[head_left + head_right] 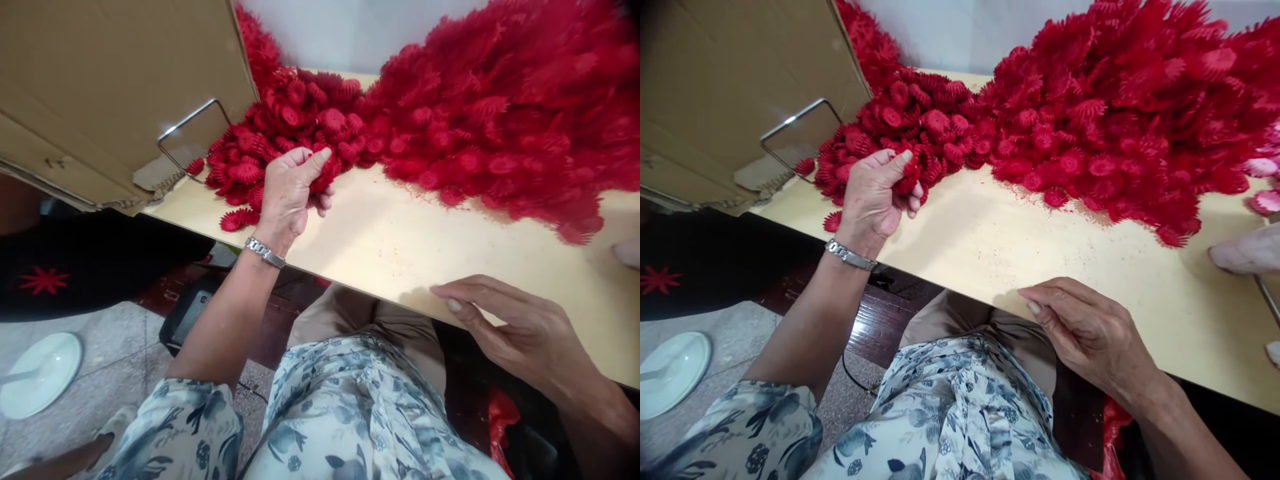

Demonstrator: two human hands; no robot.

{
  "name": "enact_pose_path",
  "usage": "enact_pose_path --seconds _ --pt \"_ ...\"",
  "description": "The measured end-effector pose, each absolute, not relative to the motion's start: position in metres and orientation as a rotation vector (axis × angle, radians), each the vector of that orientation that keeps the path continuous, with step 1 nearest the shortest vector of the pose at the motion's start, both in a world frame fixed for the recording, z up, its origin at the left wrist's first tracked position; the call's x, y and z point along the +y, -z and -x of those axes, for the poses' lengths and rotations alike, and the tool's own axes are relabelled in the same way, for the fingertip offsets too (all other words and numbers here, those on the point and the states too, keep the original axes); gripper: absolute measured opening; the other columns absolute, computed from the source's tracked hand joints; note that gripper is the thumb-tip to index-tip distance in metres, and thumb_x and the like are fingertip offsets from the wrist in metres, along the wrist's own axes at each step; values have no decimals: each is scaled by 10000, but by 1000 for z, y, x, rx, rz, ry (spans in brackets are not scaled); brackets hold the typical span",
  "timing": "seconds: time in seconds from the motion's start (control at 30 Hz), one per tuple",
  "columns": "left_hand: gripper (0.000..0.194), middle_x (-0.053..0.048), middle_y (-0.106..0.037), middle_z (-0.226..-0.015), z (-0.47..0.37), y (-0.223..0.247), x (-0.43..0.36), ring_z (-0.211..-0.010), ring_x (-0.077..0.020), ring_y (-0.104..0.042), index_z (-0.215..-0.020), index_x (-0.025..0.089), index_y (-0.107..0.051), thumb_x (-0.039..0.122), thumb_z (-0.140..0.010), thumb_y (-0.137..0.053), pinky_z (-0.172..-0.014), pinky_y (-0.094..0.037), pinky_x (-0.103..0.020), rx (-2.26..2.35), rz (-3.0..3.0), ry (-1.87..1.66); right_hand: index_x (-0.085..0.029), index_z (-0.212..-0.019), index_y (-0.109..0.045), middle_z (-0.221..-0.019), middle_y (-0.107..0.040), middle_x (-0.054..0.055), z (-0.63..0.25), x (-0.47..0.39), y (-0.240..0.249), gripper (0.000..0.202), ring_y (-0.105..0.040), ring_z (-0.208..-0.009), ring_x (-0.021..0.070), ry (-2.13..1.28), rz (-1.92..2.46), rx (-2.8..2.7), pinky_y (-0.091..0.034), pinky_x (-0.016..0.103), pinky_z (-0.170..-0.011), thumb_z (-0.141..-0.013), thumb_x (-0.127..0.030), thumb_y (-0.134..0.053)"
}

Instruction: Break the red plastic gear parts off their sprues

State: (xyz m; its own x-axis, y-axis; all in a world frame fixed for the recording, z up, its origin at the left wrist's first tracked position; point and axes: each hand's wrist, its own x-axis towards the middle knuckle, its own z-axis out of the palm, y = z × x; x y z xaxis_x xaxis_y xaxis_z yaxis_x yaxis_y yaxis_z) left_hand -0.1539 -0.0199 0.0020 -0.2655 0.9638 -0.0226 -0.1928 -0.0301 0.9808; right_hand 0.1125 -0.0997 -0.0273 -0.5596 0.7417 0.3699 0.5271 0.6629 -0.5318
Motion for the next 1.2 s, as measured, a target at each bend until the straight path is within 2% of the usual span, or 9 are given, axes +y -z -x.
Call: enact_pose_path --seconds 0.17,0.33,0.53,0.63,0.73,0.87,1.0,1.1,1.2 --pt "326 91 -411 -386 147 5 -32 -305 -30 -380 -553 186 -415 318 -705 -670 -306 -198 -154 1283 -895 -1509 -224 -917 -654 -830 -657 31 -105 -93 21 139 -623 -707 162 -499 1066 -2259 -527 266 -596 -842 -222 -538" --pt "287 73 -431 -390 104 15 -48 -309 -22 -363 -519 159 -492 301 -698 -666 -313 -232 -148 1068 -1058 -1266 -205 -1089 -573 -831 -645 30 -73 -67 17 287 -606 -674 148 -946 1062 -1817 -511 275 -591 -843 -349 -543" --pt "313 31 -534 -459 77 22 -49 -303 -51 -427 -672 153 -557 455 -741 -595 -286 -266 -154 937 -919 -1065 -152 -838 -577 -656 -597 3 -53 -44 14 169 -551 -563 113 -1202 991 -1670 -459 230 -512 -792 -315 -581" --pt "340 18 -547 -491 80 20 -41 -309 -65 -453 -719 143 -559 481 -739 -588 -280 -277 -161 897 -871 -1021 -152 -750 -569 -591 -549 -16 -61 -36 10 143 -511 -523 98 -1128 1068 -1683 -427 214 -486 -797 -283 -541" --pt "344 -10 -583 -544 82 16 -31 -370 -109 -529 -771 134 -574 476 -738 -579 -334 -377 -199 840 -752 -998 -146 -778 -595 -572 -529 -21 -77 -10 -3 125 -501 -511 102 -943 1178 -1717 -411 211 -470 -793 -239 -514" --pt "197 -65 -659 -700 80 13 -17 -510 -147 -615 -805 123 -590 254 -672 -652 -490 -496 -253 823 -740 -959 -151 -910 -645 -696 -605 38 -112 57 -28 219 -563 -610 165 -239 1391 -1763 -452 281 -562 -788 -170 -465" --pt "147 -46 -644 -621 72 12 -3 -457 -130 -582 -751 116 -584 128 -618 -644 -430 -467 -229 960 -802 -999 -129 -1104 -606 -956 -604 146 -141 101 -39 352 -570 -877 294 358 1607 -1872 -449 419 -748 -772 -179 -501" --pt "78 -12 -594 -530 67 11 7 -412 -123 -554 -664 124 -567 153 -631 -631 -398 -455 -228 1004 -869 -994 -130 -1172 -570 -1015 -590 151 -139 94 -34 388 -565 -866 274 299 1568 -1940 -453 401 -743 -803 -232 -508" --pt "161 6 -562 -493 62 10 17 -356 -98 -506 -597 139 -535 239 -652 -649 -343 -398 -201 1019 -926 -951 -146 -1027 -639 -916 -626 88 -122 69 -27 260 -577 -774 187 -159 1358 -2015 -462 307 -701 -836 -249 -495"
